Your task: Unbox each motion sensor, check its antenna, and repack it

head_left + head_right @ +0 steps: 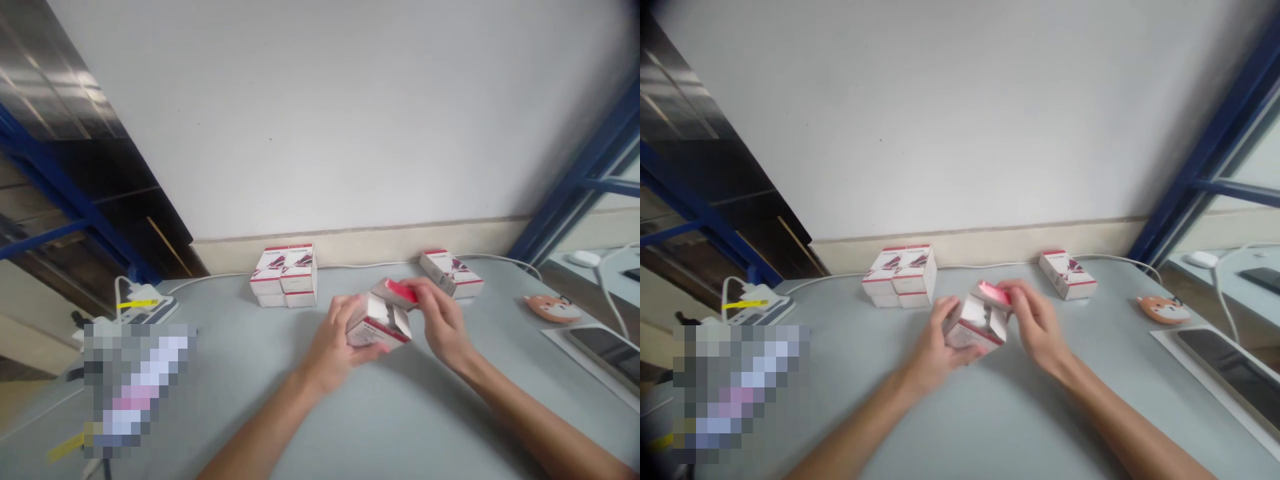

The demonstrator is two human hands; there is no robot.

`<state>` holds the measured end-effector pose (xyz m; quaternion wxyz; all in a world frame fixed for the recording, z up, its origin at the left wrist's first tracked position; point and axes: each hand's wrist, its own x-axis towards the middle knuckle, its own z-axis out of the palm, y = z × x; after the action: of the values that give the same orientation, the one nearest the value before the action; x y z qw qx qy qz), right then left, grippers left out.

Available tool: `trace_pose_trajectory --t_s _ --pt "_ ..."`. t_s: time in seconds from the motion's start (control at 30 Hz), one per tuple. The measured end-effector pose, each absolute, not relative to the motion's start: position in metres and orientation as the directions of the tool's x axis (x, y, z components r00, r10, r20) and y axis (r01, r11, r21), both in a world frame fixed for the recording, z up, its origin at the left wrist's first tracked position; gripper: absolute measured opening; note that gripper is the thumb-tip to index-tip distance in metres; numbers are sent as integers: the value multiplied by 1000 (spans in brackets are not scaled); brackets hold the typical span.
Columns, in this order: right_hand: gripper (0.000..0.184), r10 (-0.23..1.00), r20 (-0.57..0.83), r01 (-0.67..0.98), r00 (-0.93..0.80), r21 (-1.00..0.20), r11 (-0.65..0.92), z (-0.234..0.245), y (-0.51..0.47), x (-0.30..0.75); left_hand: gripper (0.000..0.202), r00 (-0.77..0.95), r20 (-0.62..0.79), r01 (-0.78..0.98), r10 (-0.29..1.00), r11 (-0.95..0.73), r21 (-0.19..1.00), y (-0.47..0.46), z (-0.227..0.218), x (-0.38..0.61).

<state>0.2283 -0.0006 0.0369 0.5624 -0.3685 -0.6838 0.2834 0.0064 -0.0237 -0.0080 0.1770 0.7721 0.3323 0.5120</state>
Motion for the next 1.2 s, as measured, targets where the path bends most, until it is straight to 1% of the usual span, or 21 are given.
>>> trace_pose_trajectory --t_s 0.07,0.1,0.17,0.27,0.37,0.43,0.5,0.57,0.6,0.63,0.73,0.83,0.93,0.97,1.0,1.07,1.1,1.13,1.2 --pt "42 857 511 148 58 -854 499 42 -3 226 88 287 793 385 538 -823 418 -26 1 7" --pt "43 867 489 135 99 -870 475 44 -4 225 87 310 819 412 484 -844 343 -29 7 7" --pt "40 879 461 119 126 -886 448 47 -8 221 74 383 812 459 440 -854 246 -36 19 8" --pt "32 898 425 82 111 -905 418 51 -11 216 56 425 794 509 434 -840 186 -45 32 12" --pt "27 929 370 67 25 -927 368 53 -12 213 41 424 798 523 428 -835 170 -48 38 13" --pt "23 933 357 93 -37 -929 359 54 -12 215 40 425 790 515 442 -836 190 -47 41 11" --pt "15 896 424 122 -127 -890 439 55 -13 219 42 429 761 513 486 -825 238 -47 44 9" --pt "20 817 522 161 -247 -809 566 56 -15 224 44 422 720 522 551 -797 304 -48 46 8" --pt "24 782 543 188 -307 -771 609 58 -17 227 46 410 701 525 584 -779 341 -49 46 7" --pt "27 762 535 215 -364 -748 628 59 -18 230 48 395 685 527 612 -762 377 -49 46 7" --pt "30 749 441 259 -494 -748 611 63 -22 235 60 347 664 517 663 -726 454 -49 40 9" --pt "33 700 444 230 -559 -728 646 64 -22 237 72 273 690 437 670 -726 531 -45 27 12" --pt "28 677 469 213 -567 -710 671 63 -22 237 69 224 666 279 711 -702 655 -43 9 16" --pt "25 674 488 228 -555 -690 687 63 -22 237 67 217 651 248 728 -686 684 -43 4 18" --pt "21 673 514 252 -532 -663 705 62 -22 236 69 199 658 235 727 -687 688 -43 0 21" --pt "12 678 572 295 -462 -622 725 62 -22 235 79 138 702 260 699 -709 655 -45 -3 26" --pt "8 688 594 303 -418 -622 722 62 -22 234 82 98 725 294 682 -716 634 -46 -2 28" --pt "7 704 604 305 -374 -637 708 61 -21 233 82 54 735 344 676 -703 622 -47 0 29" --pt "11 749 588 310 -305 -683 662 60 -18 231 78 -30 720 457 693 -631 627 -48 5 31"
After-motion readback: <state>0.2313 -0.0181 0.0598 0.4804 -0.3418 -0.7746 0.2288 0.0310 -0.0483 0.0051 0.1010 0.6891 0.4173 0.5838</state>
